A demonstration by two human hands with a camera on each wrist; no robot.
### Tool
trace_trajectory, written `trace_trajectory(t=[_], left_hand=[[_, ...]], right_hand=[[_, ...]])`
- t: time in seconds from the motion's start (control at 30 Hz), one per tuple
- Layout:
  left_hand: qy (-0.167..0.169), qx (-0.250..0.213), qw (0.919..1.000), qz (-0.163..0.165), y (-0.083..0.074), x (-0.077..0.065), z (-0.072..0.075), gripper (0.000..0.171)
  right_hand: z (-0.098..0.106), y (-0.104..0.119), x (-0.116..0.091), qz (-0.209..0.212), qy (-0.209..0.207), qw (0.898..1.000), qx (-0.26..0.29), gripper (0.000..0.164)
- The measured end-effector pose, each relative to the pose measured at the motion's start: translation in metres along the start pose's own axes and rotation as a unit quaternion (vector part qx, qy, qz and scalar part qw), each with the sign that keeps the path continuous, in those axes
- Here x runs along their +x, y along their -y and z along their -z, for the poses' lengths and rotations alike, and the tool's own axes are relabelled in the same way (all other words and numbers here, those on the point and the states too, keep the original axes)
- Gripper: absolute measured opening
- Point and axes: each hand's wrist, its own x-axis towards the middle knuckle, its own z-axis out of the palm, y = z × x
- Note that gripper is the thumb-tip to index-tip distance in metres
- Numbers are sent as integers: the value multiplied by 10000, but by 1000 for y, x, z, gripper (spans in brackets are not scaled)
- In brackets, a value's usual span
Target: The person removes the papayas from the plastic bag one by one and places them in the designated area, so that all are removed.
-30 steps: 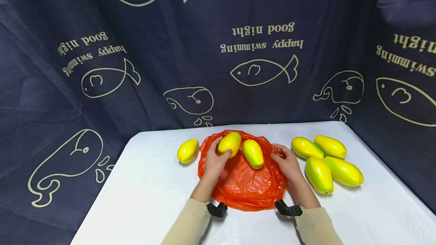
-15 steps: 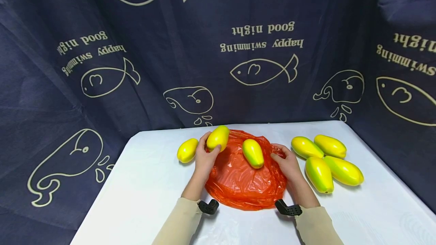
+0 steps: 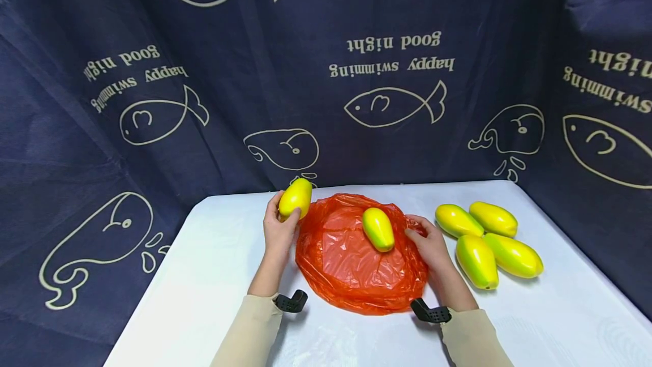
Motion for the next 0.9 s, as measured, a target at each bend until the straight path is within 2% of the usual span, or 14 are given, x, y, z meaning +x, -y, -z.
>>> trace_trajectory(t=[0.23,0.6,0.9], left_hand=[[-280,-5,9996,-47,0,7,20,65],[-826,-91,9965,-34,10,14,50,63],[-1286,165,9916,4,20,18,62,65]], right_hand=[[1,0,0,34,-8,10000,19,48],[0,1,0,147,35,9999,1,48],[-1,1,-1,-28,50,9999,145,48]])
